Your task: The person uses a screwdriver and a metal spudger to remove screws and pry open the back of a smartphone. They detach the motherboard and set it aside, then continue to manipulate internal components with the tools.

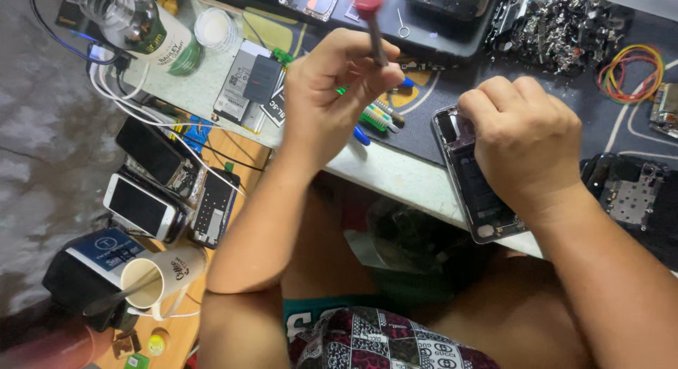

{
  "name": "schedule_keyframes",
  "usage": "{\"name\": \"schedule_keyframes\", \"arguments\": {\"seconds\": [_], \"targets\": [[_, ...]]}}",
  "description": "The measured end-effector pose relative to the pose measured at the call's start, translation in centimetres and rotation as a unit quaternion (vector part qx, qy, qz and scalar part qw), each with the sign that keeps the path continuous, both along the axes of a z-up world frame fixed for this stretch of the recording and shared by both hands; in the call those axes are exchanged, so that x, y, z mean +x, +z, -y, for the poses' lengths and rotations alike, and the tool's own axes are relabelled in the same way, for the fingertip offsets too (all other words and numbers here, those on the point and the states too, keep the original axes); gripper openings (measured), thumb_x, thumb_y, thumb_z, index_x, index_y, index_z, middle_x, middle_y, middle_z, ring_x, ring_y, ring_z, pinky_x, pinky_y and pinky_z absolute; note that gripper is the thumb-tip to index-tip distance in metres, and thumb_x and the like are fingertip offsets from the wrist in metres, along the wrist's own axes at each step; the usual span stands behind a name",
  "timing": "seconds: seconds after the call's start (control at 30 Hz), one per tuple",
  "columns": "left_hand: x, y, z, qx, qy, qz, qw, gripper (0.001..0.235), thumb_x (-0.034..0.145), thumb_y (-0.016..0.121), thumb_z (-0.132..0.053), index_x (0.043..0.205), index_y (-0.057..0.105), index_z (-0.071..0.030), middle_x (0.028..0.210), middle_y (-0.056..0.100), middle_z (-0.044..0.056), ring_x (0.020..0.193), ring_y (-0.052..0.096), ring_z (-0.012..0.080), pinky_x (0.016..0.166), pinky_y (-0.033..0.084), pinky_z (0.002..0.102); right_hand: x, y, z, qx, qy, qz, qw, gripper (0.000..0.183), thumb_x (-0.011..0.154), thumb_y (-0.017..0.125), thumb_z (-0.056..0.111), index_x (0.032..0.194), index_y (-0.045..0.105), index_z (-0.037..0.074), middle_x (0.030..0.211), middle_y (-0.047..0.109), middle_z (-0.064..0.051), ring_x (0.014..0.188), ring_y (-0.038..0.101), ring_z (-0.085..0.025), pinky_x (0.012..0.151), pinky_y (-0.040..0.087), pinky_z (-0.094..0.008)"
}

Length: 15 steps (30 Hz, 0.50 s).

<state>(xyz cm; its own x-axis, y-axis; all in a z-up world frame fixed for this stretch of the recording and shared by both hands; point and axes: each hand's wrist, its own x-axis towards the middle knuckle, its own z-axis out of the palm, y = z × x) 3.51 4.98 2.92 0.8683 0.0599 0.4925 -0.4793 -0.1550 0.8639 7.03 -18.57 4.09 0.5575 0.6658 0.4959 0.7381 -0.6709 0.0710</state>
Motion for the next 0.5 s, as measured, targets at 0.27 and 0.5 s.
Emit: {"name": "schedule_keyframes", "arguments": {"seconds": [0.27,0.5], "targets": [[1.0,-3.5,4.9,-0.251,-0.034,-0.036,0.967,0.020,0.103,0.073,-0.007,0.118,0.061,-0.001,0.101,0.076,0.011,0.090,0.076,0.0145,0.083,0.066,0.028,-0.2,2.0,0.4,0.232,0.082,-0.170,0.954,0.038,0.083,0.084,0.006,0.117,0.069,0.002,0.105,0.070,-0.014,0.090,0.068,-0.027,0.076,0.056,-0.036],[5.3,-1.5,6.4,-0.138,-0.166,-0.004,0.976,0.026,0.105,0.076,0.002,0.123,0.057,-0.001,0.101,0.071,0.005,0.095,0.070,0.0092,0.084,0.060,0.023,0.7,1.6,2.6,0.339,0.014,-0.241,0.909,0.024,0.098,0.085,0.000,0.119,0.074,0.003,0.101,0.073,-0.010,0.088,0.069,-0.015,0.079,0.055,-0.026]]}}
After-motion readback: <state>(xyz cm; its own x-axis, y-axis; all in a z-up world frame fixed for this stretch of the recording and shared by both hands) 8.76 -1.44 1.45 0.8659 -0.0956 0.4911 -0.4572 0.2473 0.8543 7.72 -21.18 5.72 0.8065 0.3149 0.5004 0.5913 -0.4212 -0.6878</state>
